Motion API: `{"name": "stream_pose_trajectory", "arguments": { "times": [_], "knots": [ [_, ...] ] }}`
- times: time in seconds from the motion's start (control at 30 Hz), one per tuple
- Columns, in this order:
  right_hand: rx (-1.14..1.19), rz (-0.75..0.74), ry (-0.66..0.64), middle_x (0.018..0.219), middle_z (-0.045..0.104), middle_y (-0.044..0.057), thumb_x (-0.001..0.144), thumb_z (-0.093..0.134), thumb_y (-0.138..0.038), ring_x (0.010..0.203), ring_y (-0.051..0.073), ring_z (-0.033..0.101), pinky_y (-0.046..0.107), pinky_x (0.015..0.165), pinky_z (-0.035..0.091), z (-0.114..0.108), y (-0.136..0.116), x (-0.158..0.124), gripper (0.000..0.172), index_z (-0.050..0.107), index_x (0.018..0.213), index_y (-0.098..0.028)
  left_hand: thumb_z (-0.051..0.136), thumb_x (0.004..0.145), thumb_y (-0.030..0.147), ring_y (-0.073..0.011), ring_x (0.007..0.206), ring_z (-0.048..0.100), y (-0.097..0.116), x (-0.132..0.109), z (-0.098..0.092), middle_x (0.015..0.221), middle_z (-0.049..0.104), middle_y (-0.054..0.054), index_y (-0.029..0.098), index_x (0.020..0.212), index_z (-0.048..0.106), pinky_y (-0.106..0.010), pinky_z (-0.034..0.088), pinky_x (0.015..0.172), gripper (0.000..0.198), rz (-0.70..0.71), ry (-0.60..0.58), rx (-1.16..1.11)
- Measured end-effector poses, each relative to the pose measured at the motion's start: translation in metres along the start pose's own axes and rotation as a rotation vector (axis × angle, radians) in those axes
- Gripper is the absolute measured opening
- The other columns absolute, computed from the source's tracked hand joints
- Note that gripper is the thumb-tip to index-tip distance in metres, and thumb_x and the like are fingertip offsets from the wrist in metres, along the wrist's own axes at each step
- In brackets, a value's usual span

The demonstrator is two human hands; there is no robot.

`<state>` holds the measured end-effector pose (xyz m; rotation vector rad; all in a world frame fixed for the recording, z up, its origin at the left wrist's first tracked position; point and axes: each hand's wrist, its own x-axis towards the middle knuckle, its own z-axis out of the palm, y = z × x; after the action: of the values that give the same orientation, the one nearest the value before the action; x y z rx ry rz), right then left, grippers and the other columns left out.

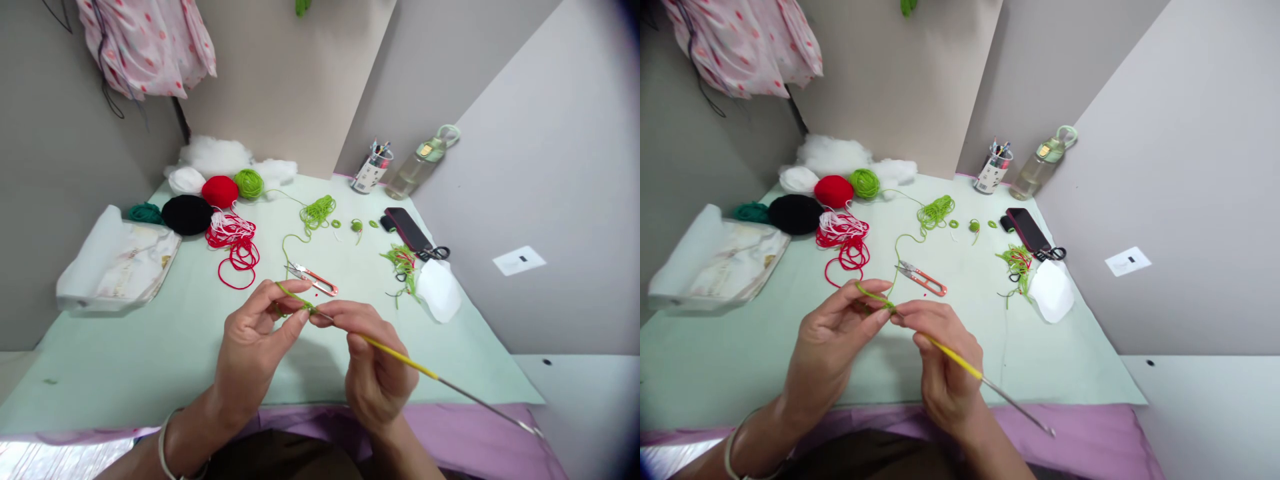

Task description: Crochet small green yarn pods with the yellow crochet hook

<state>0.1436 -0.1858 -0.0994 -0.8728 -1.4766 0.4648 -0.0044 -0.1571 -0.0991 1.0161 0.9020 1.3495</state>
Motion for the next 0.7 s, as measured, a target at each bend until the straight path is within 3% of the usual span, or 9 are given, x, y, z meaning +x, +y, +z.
{"name": "stream_pose_trajectory", "arguments": {
  "times": [0.2, 0.37, 0.43, 0.53, 0.6, 0.7],
  "knots": [
    [-0.231, -0.162, -0.031, 0.120, 0.081, 0.011, 0.104, 0.056, -0.009, 0.103, 0.021, 0.081, 0.034, 0.077, 0.071, -0.001, 0.004, -0.011, 0.034, 0.073, 0.129, -0.025, 0.078, 0.088, 0.006, -0.0085, 0.086, 0.071, -0.006, 0.000, 0.000, 0.090, 0.073, 0.006, 0.033, 0.105, 0.084, -0.014, 0.058, 0.083, 0.033, 0.191, 0.035, 0.110],
    [-0.156, -0.095, 0.010, 0.119, 0.082, 0.010, 0.100, 0.063, -0.004, 0.103, 0.022, 0.082, 0.035, 0.082, 0.072, 0.006, 0.006, -0.013, 0.037, 0.076, 0.126, -0.027, 0.077, 0.088, 0.004, -0.0104, 0.092, 0.070, -0.009, -0.001, -0.002, 0.095, 0.076, 0.005, 0.034, 0.108, 0.084, -0.017, 0.057, 0.088, 0.036, 0.322, 0.072, 0.233],
    [-0.090, -0.071, 0.075, 0.116, 0.083, 0.008, 0.099, 0.064, -0.002, 0.101, 0.021, 0.082, 0.035, 0.083, 0.072, 0.012, 0.008, -0.013, 0.038, 0.078, 0.123, -0.027, 0.079, 0.088, 0.007, -0.0107, 0.091, 0.071, -0.010, 0.000, 0.000, 0.095, 0.076, 0.004, 0.034, 0.108, 0.085, -0.018, 0.058, 0.086, 0.033, 0.277, 0.069, 0.178],
    [-0.052, -0.092, 0.155, 0.120, 0.083, 0.007, 0.099, 0.064, -0.002, 0.102, 0.021, 0.082, 0.036, 0.082, 0.072, 0.018, 0.014, -0.013, 0.039, 0.079, 0.124, -0.029, 0.082, 0.089, 0.016, -0.0096, 0.085, 0.072, -0.008, 0.005, 0.002, 0.090, 0.075, 0.004, 0.034, 0.106, 0.086, -0.016, 0.059, 0.080, 0.025, 0.076, 0.048, -0.019],
    [-0.041, -0.079, 0.149, 0.120, 0.083, 0.007, 0.099, 0.064, -0.002, 0.103, 0.022, 0.082, 0.037, 0.081, 0.072, 0.019, 0.015, -0.012, 0.040, 0.078, 0.124, -0.030, 0.085, 0.088, 0.020, -0.0090, 0.085, 0.072, -0.007, 0.008, 0.003, 0.085, 0.075, 0.005, 0.033, 0.104, 0.086, -0.014, 0.058, 0.080, 0.021, -0.017, 0.037, -0.095],
    [-0.020, -0.049, 0.109, 0.114, 0.084, 0.007, 0.099, 0.062, 0.001, 0.103, 0.022, 0.081, 0.037, 0.081, 0.071, 0.017, 0.012, -0.007, 0.041, 0.079, 0.123, -0.027, 0.087, 0.086, 0.020, -0.0090, 0.086, 0.072, -0.004, 0.011, 0.001, 0.087, 0.077, 0.004, 0.032, 0.104, 0.087, -0.014, 0.058, 0.082, 0.022, -0.035, 0.034, -0.094]
  ]
}}
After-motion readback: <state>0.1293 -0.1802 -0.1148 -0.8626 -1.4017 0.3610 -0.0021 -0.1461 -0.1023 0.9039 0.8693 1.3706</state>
